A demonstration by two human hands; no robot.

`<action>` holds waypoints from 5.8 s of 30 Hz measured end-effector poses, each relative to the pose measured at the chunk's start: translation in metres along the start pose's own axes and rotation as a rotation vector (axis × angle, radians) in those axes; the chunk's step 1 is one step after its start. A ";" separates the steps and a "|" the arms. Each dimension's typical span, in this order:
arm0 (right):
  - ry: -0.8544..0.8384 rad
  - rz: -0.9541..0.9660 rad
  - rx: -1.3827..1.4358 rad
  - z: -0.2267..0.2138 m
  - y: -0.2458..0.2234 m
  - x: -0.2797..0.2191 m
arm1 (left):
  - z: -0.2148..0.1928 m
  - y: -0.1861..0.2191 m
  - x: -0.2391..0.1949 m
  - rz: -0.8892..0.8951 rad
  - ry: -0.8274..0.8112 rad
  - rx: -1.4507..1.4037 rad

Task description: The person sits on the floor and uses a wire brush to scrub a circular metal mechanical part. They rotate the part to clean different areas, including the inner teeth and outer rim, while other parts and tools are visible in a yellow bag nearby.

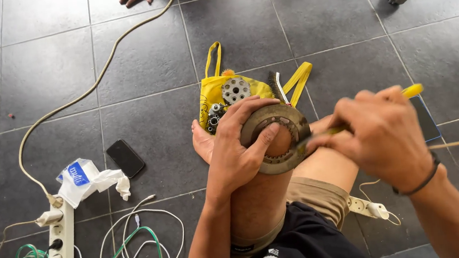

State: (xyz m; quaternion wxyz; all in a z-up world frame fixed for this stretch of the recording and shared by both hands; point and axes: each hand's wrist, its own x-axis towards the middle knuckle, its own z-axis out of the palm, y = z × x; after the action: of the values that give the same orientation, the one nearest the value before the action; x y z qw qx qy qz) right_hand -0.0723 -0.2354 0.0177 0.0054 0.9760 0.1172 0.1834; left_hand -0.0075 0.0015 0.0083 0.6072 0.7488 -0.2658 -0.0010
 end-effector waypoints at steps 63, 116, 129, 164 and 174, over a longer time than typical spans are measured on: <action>-0.122 -0.073 -0.073 -0.004 -0.002 0.020 | 0.006 -0.012 -0.002 -0.012 0.033 0.069; -0.063 -0.190 -0.136 -0.018 0.003 0.014 | 0.005 -0.005 -0.001 0.018 0.011 0.039; -0.109 -0.224 -0.108 -0.013 -0.017 0.007 | 0.004 -0.009 -0.002 -0.025 0.001 0.019; 0.103 0.331 0.394 -0.005 -0.030 0.006 | 0.102 -0.056 -0.025 -0.073 0.365 -1.546; 0.107 0.358 0.301 -0.007 -0.031 -0.012 | 0.102 -0.044 -0.016 -0.169 0.036 -1.986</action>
State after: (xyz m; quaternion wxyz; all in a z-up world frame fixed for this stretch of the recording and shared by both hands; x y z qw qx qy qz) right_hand -0.0933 -0.2083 0.0186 -0.1790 0.9599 -0.0313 0.2133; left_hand -0.0368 -0.0800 -0.0636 0.9601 -0.0824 -0.0807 -0.2547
